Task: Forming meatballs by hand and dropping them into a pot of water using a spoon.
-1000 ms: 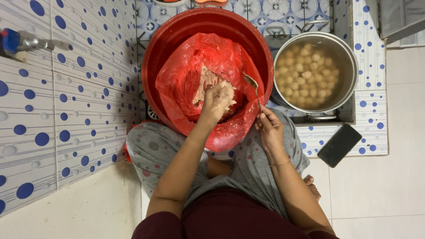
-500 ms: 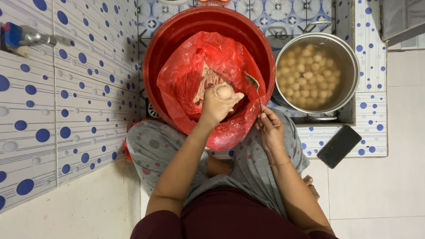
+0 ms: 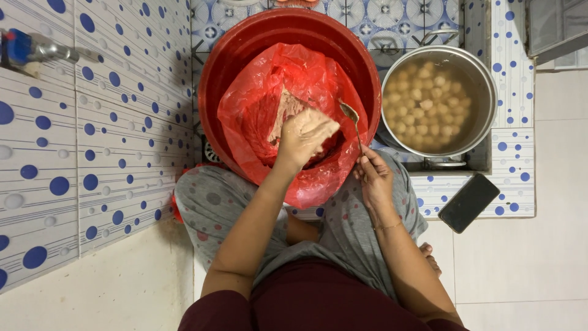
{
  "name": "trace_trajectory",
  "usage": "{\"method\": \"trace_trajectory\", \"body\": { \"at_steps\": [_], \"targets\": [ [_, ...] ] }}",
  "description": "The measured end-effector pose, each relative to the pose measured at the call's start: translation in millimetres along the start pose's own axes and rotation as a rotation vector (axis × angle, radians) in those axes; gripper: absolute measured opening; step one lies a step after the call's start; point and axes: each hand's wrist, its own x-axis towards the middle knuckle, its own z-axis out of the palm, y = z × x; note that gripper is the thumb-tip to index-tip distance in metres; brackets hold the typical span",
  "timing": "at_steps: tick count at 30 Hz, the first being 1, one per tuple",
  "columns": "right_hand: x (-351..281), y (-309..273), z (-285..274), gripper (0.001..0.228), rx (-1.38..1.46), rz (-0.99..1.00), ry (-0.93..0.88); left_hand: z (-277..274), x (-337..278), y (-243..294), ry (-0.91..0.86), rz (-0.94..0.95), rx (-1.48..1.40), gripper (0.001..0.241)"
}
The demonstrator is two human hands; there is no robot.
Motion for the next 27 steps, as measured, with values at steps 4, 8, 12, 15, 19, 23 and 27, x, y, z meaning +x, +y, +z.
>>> {"method": "trace_trajectory", "body": {
  "at_steps": [4, 8, 12, 15, 19, 23, 27],
  "targets": [
    [-0.7, -3.9, 4.3, 0.037, -0.01, -0.003, -0.001, 0.0, 9.1, -27.0, 0.0, 0.05, -0.079, 0.035],
    [-1.3, -7.1, 6.6, 0.037, -0.002, 0.014, 0.008, -8.9, 11.0, -38.5, 0.028, 0.107, 0.047, 0.023],
    [-3.1, -12.3, 10.5, 0.037, -0.004, 0.03, 0.02, -3.0, -0.4, -19.2, 0.149, -0.082, 0.068, 0.024],
    [-2.1, -9.7, 8.5, 0.037, 0.0, 0.033, 0.026, 3.2, 6.0, -30.7, 0.092, 0.113, 0.003, 0.036],
    [-2.3, -10.6, 9.8, 0.036, 0.002, 0.034, 0.028, -24.2, 19.4, -69.4, -0.079, 0.158, -0.189, 0.033],
    [-5.6, -12.8, 12.1, 0.034, -0.001, 0.018, 0.034, -11.1, 11.2, -30.1, -0.07, 0.108, -0.066, 0.013],
    [-10.4, -26.3, 16.6, 0.029, -0.116, -0.057, 0.076, 5.5, 14.0, -20.8, -0.05, 0.109, -0.143, 0.023]
  ]
}}
